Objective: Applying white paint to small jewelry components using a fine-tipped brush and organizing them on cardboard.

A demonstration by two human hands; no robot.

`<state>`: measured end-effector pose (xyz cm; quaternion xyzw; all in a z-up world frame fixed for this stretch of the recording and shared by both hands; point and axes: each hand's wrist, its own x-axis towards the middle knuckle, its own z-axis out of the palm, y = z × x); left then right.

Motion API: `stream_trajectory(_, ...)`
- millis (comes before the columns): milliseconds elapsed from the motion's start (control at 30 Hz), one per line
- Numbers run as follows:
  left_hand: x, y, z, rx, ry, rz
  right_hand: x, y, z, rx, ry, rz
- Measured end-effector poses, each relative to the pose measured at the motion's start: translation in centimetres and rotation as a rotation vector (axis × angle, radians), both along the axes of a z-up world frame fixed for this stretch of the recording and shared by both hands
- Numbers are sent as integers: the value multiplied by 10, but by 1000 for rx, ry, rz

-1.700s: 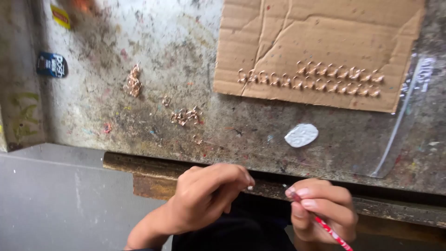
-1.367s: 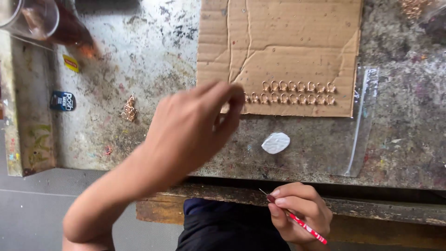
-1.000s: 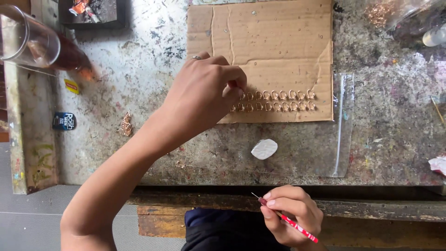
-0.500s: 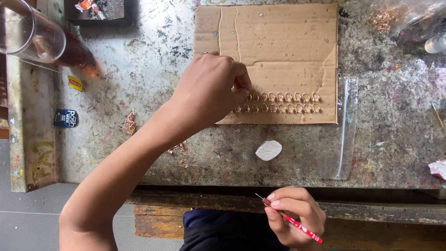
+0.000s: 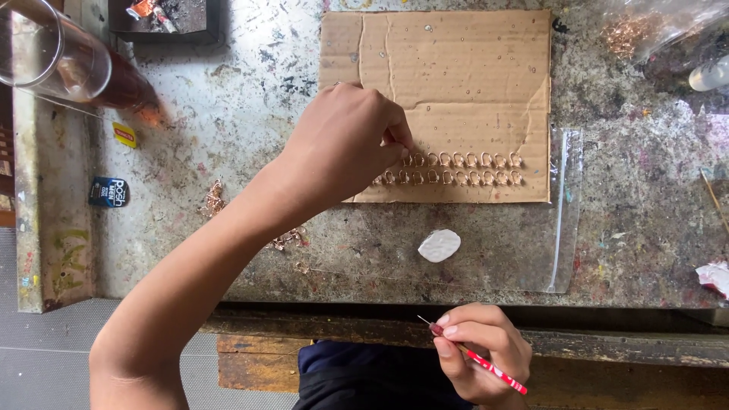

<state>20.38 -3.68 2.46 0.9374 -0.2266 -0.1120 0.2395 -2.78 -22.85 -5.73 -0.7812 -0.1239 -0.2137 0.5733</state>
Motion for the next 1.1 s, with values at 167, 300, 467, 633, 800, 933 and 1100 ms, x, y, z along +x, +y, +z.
stream_trajectory(167,-2,1,2,-3,-1,-9,0,-1,-2,-7,-4,7)
stream_trajectory(300,-14,11,3,-65,-153,-42,-2,-3,-2,-15,12,5)
stream_trajectory(467,-70,45,35,-1,-254,-51,-2,-5,-2,20,13,14)
stream_trajectory(633,-135,71,31,102,-430,29,-1,-5,-2,52,25,21)
stream_trajectory(800,-176,78,-7,231,-521,308,-2,-5,-4,58,13,46)
stream_trajectory(933,-180,74,-21,128,-519,340,-1,-4,-5,44,-10,29)
stream_trajectory(1100,-180,71,-27,69,-590,388,-3,-4,-5,34,8,31)
